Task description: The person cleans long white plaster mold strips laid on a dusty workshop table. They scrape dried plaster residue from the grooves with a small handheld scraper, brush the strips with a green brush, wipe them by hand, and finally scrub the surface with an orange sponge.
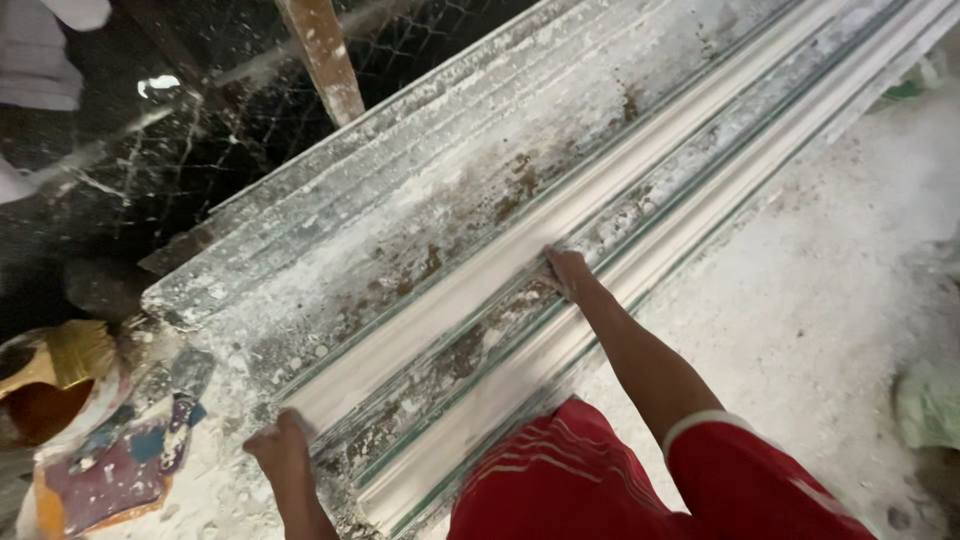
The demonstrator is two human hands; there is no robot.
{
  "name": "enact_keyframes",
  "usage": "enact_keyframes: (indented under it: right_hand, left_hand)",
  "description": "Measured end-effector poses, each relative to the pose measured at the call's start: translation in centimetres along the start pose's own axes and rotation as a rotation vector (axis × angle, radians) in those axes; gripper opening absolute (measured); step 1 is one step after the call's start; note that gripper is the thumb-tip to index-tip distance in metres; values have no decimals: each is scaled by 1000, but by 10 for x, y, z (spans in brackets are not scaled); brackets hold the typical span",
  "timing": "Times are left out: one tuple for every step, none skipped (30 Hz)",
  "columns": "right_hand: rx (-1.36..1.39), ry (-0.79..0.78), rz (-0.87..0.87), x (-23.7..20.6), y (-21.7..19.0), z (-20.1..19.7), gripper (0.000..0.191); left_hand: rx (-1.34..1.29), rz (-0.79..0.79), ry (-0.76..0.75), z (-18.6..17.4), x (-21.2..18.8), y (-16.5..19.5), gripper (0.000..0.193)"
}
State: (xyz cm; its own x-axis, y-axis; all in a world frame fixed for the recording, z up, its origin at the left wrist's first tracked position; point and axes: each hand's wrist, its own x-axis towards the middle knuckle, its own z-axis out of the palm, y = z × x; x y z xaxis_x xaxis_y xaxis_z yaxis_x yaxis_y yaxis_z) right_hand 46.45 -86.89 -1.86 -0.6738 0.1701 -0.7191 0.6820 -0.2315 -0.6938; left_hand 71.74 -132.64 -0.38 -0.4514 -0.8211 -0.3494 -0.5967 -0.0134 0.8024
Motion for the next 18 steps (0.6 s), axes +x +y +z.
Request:
enact_keyframes:
  right_hand:
    - [-63, 3, 0, 0, -1, 1, 38]
    - [-126, 2, -15, 1, -2, 2, 39]
    - [-50, 14, -20, 1, -3, 3, 38]
    - [24, 21, -15, 0, -5, 3, 36]
    - [99, 27, 2, -1, -8, 5, 35]
    - [12, 28, -22, -2, -10, 5, 39]
    - [-75, 27, -47, -3, -13, 6, 43]
    - [-162, 25, -78, -4, -16, 6, 48]
    - [-165, 19, -70, -4, -20, 7, 47]
    - [-165, 18, -59, -3, -23, 7, 47]
    - [-162, 23, -43, -2, -26, 8, 46]
    - [-165, 26, -78, 0, -30, 9, 44]
    - [-169, 25, -113, 2, -33, 11, 41]
    - [-173, 24, -150, 5, -36, 13, 39]
    - [-191, 4, -181, 8, -39, 15, 37]
    - [-207, -16, -211, 11, -43, 17, 35]
    - [-223, -34, -242, 14, -46, 20, 33]
    - [-175, -38, -253, 15, -49, 22, 31]
  left_hand:
    - [71, -13, -8, 0, 2, 0, 78]
    - [129, -19, -15, 0, 3, 1, 78]
    - [181, -26, -20, -1, 5, 2, 78]
    - [209, -39, -41, -1, 7, 2, 78]
    - [248, -54, -60, -2, 9, 2, 79]
    - [291, -74, -79, -3, 11, 2, 79]
    - [255, -48, -82, -3, 13, 2, 79]
    - [214, -18, -85, -4, 15, 3, 79]
    - [171, 17, -89, -5, 17, 4, 79]
    - [68, -3, -141, -6, 20, 7, 79]
    - [-30, -24, -197, -7, 22, 10, 78]
    - [-127, -46, -250, -7, 25, 13, 77]
    - [-64, -97, -289, -9, 28, 18, 69]
    - [-3, -147, -328, -9, 30, 22, 64]
    - [57, -195, -365, -10, 32, 27, 62]
    - [-6, -240, -345, -11, 34, 32, 63]
    - [-71, -285, -326, -11, 35, 35, 64]
    - [-136, -329, -305, -12, 35, 38, 65]
